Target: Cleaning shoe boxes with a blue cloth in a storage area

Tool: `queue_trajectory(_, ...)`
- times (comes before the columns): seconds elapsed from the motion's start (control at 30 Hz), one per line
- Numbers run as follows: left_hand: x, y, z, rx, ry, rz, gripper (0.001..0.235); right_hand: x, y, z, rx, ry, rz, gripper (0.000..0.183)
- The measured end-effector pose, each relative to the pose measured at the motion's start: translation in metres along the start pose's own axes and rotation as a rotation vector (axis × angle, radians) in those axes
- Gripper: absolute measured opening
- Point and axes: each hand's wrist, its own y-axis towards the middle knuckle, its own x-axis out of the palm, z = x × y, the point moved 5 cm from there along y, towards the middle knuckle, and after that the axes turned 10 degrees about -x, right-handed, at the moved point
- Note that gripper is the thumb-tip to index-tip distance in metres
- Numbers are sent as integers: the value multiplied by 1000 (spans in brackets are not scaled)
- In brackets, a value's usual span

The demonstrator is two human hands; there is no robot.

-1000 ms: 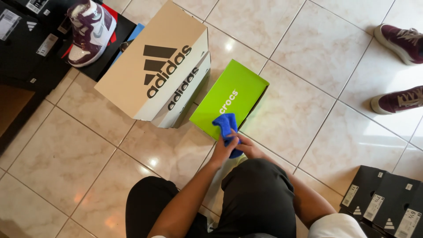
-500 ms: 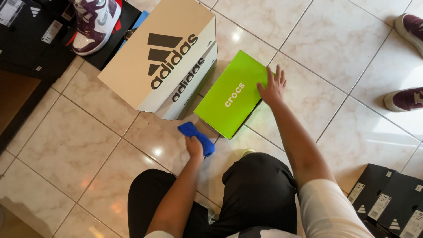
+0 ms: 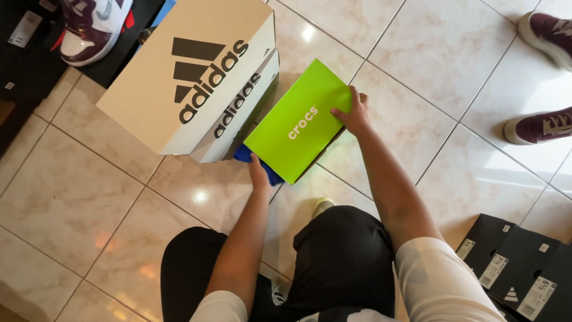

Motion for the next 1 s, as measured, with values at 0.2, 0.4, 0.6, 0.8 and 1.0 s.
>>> queue_trajectory(0.2, -9, 45, -12, 78, 152, 157, 74, -8, -4, -16, -11, 21, -11, 99)
queue_trajectory(0.4, 25, -58, -22, -119, -37, 95, 76, -9, 8, -3, -56, -22, -84, 101)
queue_trajectory(0.6, 21, -45, -66, -400, -418, -80, 90, -16, 10, -7, -79, -44, -197, 105)
queue_trajectory(0.8, 1, -2, -48, -241, -339, -81, 77, -15, 8, -3, -84, -32, -208, 105)
queue_trajectory(1.0, -55, 80, -43, 42, 228, 142, 63, -22, 1, -15, -93, -26, -173, 101)
